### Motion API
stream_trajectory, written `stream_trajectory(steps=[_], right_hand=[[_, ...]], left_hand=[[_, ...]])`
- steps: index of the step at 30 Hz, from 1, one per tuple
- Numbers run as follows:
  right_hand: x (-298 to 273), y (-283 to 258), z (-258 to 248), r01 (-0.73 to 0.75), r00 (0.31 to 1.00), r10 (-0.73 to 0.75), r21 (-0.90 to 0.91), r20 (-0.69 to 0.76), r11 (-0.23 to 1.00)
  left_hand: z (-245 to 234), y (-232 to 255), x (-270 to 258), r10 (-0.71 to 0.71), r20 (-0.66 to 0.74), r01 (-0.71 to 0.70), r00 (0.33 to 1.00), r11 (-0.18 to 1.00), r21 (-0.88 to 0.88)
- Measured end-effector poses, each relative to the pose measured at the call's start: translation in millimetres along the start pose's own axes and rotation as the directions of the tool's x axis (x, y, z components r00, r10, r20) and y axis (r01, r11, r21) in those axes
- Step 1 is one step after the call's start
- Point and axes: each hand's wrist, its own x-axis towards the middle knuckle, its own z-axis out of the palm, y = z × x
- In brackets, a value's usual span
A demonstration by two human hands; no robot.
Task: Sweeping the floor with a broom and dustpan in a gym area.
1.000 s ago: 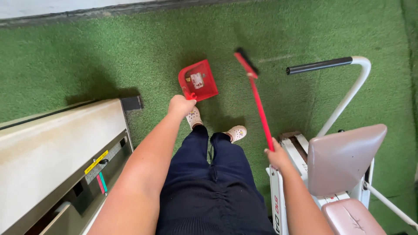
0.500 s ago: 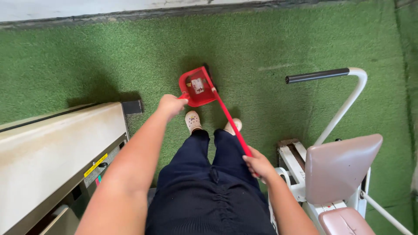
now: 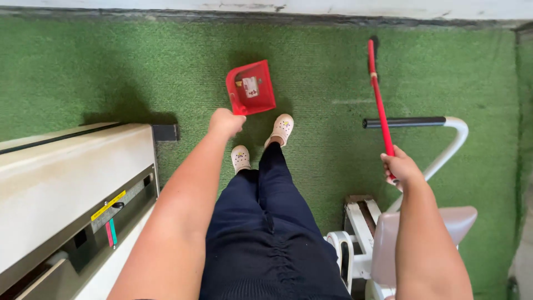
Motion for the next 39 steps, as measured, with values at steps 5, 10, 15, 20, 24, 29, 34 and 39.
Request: stream_trajectory(steps=[5, 10, 15, 20, 24, 29, 34, 39], right_hand=[[88, 25, 86, -0.004, 1.0, 0.006, -0.147, 0.008, 0.989], [-32, -21, 142, 0.056, 0.968, 0.064, -0.459, 0.242, 0.887], [-40, -45, 49, -0.098, 0.832, 0.167, -0.156, 0.529, 0.983], [-43, -80, -38, -0.092, 0.883, 0.172, -0.199, 0.436, 0.976], [-6, -102, -80, -0.062, 0.957, 0.124, -0.235, 0.261, 0.97], [86, -64, -47, -0.003, 0.995, 0.03, -0.257, 0.1, 0.966], [47, -48, 64, 0.073, 0.991, -0.008, -0.487, 0.133, 0.87], [12, -40, 90, 0.162, 0.881, 0.04, -0.38, 0.472, 0.911]], left_hand=[[12, 26, -1, 0.01, -0.051, -0.008, 0.999, 0.999, 0.04], [19, 59, 13, -0.019, -0.098, 0.025, 0.995, 0.998, 0.06], [4, 86, 15, -0.043, -0.053, 0.046, 0.998, 0.998, 0.05], [7, 69, 12, -0.084, -0.04, 0.087, 0.996, 0.995, 0.058], [14, 61, 6, -0.141, -0.049, 0.143, 0.989, 0.988, 0.051], [20, 66, -8, -0.147, -0.052, 0.15, 0.988, 0.987, 0.057], [18, 85, -7, -0.12, -0.072, 0.123, 0.99, 0.991, 0.05], [25, 91, 15, -0.05, -0.072, 0.057, 0.996, 0.994, 0.091]])
